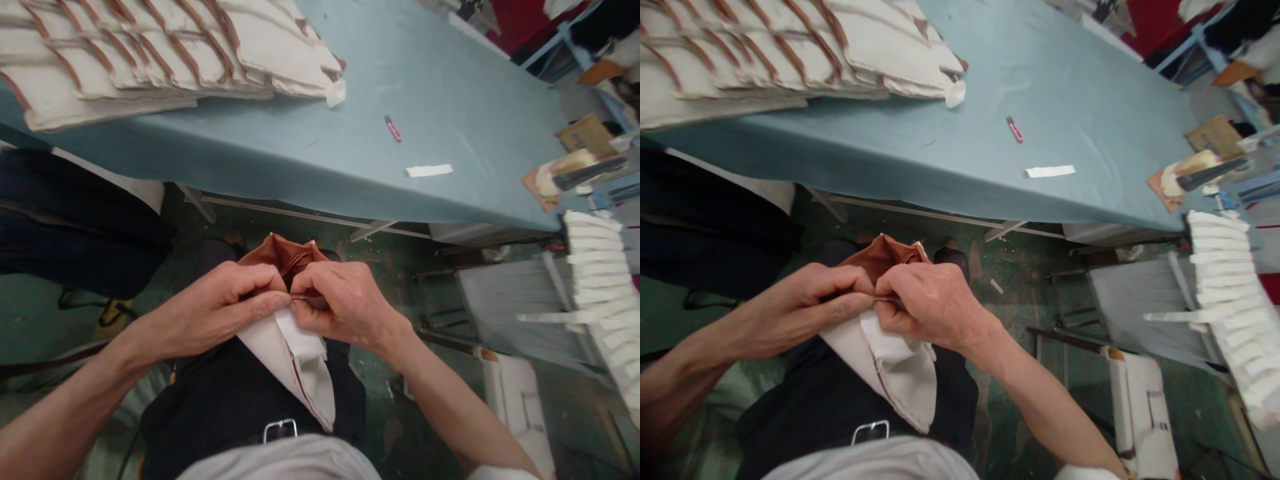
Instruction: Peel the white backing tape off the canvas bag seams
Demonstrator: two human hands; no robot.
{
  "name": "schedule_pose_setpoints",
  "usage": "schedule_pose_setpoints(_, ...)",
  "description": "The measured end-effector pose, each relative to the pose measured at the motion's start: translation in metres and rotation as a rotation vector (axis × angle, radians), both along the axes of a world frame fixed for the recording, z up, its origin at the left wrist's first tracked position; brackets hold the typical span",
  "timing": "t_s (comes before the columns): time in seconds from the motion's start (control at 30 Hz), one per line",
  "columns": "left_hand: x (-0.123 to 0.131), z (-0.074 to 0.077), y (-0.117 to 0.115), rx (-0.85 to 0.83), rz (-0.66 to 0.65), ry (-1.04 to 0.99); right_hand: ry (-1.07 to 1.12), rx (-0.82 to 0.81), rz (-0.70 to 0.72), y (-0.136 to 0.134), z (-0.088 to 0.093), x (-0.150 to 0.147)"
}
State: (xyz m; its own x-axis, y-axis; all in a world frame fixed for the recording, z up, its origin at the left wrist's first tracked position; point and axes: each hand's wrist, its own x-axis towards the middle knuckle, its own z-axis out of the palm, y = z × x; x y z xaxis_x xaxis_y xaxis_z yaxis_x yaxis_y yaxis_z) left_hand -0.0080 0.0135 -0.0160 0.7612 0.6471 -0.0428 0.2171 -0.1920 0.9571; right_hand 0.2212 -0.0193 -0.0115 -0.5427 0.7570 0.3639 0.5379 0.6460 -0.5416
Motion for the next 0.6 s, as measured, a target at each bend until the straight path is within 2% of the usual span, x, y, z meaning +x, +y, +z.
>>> schedule_pose_setpoints(0.07,-0.002,0.0,-0.002,0.032,-0.016,0.001,0.033,-0.008,0.02,-0.001,-0.002,0.0)
schedule_pose_setpoints(0.17,-0.005,-0.001,-0.007,0.081,-0.032,0.016,0.06,-0.114,0.066,-0.002,0.001,0.003)
schedule_pose_setpoints(0.33,-0.009,0.005,-0.018,0.15,-0.045,0.087,0.034,-0.508,0.171,0.004,0.022,0.009)
schedule_pose_setpoints(0.4,-0.008,0.007,-0.02,0.162,-0.039,0.101,0.006,-0.607,0.19,0.009,0.033,0.007)
schedule_pose_setpoints(0.5,-0.008,0.009,-0.02,0.18,-0.021,0.097,-0.021,-0.654,0.199,0.017,0.043,0.002)
schedule_pose_setpoints(0.6,-0.01,0.008,-0.02,0.22,0.012,0.103,-0.053,-0.675,0.256,0.023,0.04,-0.003)
